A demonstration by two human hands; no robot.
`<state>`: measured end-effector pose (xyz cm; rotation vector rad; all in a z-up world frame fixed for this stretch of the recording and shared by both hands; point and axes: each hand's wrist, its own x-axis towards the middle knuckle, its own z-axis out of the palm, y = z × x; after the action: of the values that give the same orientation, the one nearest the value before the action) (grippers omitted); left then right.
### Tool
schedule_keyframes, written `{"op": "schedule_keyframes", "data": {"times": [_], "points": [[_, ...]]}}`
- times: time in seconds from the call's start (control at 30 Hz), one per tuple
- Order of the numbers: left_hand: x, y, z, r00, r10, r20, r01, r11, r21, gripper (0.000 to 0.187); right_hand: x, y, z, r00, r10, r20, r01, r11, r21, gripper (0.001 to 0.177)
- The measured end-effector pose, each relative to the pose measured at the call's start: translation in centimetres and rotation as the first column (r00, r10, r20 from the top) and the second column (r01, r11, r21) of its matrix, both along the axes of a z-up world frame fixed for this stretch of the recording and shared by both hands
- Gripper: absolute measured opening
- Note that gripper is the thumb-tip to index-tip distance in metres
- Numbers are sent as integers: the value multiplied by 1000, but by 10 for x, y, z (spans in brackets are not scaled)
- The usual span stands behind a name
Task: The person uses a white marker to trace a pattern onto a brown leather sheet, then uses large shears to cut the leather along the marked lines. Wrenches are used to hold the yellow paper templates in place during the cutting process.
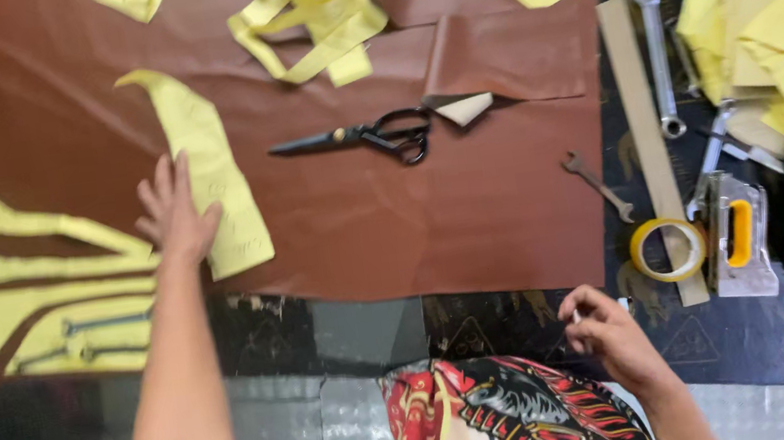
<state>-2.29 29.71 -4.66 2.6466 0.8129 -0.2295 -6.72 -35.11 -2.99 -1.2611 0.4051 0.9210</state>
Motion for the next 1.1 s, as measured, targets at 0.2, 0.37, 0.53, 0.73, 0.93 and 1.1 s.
{"op": "schedule_keyframes", "data": {"times": [0.2, 0.37, 0.53, 0.73, 0.93, 1.1], "points": [[-10, 16, -31, 992, -125, -3, 123, 969, 212, 67, -5, 32, 22, 965, 221, 143, -196, 965, -172, 16], [-54, -15, -35, 898, -325, 295, 198, 900, 389, 19, 1, 57, 48, 946, 227, 230, -174, 958, -227, 25], [-77, -142, 19, 937, -295, 189, 294, 955, 33, 23, 9, 82, 91, 765, 350, 541, -99, 894, -438, 38], [-67, -320, 111, 892, -370, 260, 448, 800, -399, 44, 19, 98, 118, 618, 430, 658, -180, 892, -415, 68], [-39, -371, 150, 988, 23, 153, 126, 451, -884, 81, 18, 80, 71, 878, 70, 473, -21, 994, -108, 44], [-52, -395, 127, 978, 208, 14, -22, 167, -986, 89, 32, 56, 65, 920, -134, 369, 178, 980, -86, 50]]}}
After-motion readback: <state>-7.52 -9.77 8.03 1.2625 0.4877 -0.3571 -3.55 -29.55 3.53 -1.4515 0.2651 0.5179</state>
